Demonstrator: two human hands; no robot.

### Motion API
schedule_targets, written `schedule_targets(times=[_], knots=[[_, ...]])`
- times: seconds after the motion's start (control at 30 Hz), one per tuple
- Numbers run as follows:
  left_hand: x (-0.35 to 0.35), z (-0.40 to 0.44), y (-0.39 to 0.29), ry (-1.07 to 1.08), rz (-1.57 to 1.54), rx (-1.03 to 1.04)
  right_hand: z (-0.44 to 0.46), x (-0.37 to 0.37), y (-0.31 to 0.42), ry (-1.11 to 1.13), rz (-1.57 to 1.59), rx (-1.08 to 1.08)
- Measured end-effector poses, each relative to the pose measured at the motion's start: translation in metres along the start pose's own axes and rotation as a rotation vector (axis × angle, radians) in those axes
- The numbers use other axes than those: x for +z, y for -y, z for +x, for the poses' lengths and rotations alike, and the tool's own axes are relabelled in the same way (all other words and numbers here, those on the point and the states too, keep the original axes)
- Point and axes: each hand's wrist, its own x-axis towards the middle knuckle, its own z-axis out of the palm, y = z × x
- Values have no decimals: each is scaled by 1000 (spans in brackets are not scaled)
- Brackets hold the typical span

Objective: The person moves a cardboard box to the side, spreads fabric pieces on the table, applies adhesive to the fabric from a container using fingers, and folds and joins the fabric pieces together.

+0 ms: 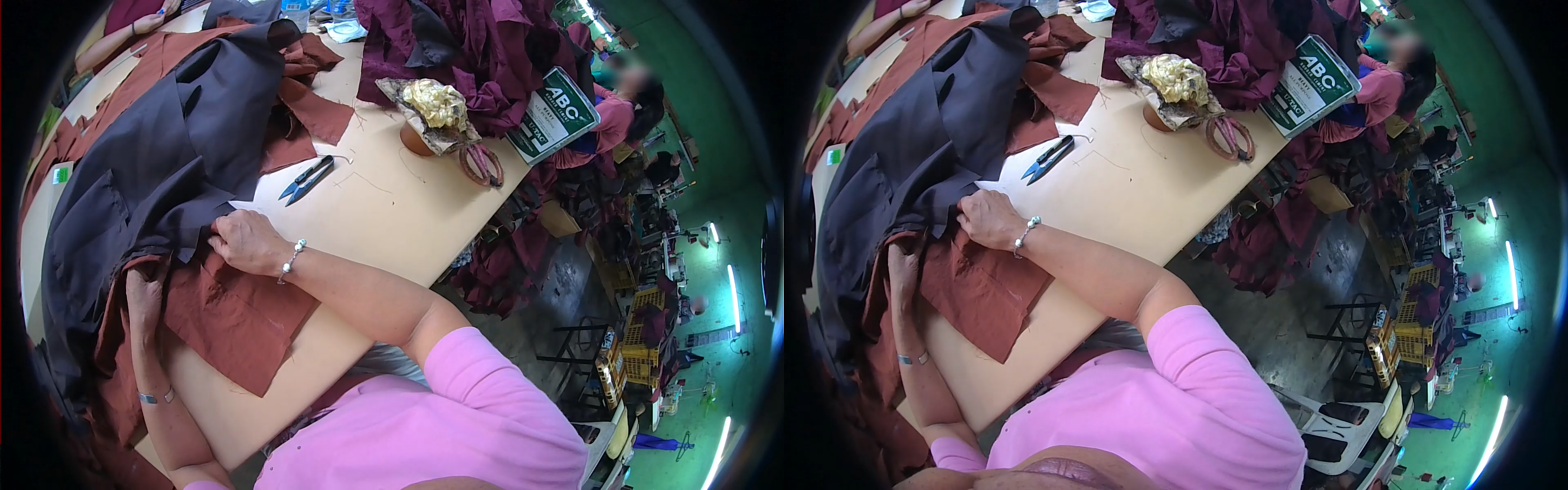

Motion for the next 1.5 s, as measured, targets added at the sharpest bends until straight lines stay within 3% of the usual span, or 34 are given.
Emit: schedule_targets(times=[1.5], knots=[[1,-2,-1,-11,87,25,-2,4,-2,1,-31,-73]])
